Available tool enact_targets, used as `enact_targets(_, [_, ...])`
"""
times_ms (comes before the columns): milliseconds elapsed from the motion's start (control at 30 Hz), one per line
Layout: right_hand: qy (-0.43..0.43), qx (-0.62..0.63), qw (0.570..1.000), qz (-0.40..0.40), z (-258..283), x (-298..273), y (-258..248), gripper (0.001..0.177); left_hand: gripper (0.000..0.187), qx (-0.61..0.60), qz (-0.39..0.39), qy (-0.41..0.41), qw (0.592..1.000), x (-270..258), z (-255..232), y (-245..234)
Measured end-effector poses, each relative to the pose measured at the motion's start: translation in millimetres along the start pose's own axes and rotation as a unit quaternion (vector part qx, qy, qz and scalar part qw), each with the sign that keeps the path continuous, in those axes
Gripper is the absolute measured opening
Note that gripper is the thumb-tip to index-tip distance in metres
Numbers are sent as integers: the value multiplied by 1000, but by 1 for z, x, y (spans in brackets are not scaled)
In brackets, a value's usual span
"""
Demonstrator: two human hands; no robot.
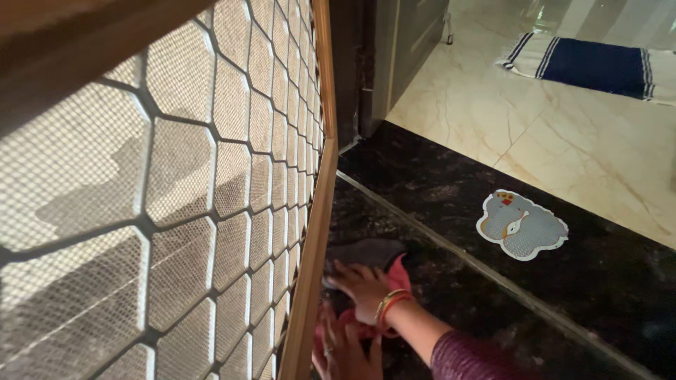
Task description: The person wets a cloth in a bucket of water and wrings it out. They then use the damp cloth to wipe the tiled floor near a doorway and a wall, moving the cloth back and forth to clean the surface.
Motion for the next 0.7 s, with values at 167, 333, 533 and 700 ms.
enact_targets(167, [4, 24, 1000, 18, 18, -5, 1, 95, 98, 6, 16, -13, 1000, -16, 13, -10])
enact_targets(333, [68, 32, 997, 9, 4, -12, -2, 82, 93, -15, 118, 14, 993, -7, 12, -36])
enact_targets(533, [166, 31, 986, -6, -19, -24, -18, 117, 84, -31, 268, -9, 963, -2, -1, -79])
enact_targets(700, [257, 65, 964, -8, -27, -65, -25, 128, 72, 30, 302, 89, 949, -12, -10, -92])
Point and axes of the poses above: each hand's wrist, its own x-axis towards the middle knuckle, its own y-axis out of the palm, z = x × y, the point moved 1 cm from there along x, towards the middle knuckle, and after that the axes turned 3 degrees about -y, right-handed, at the moved point
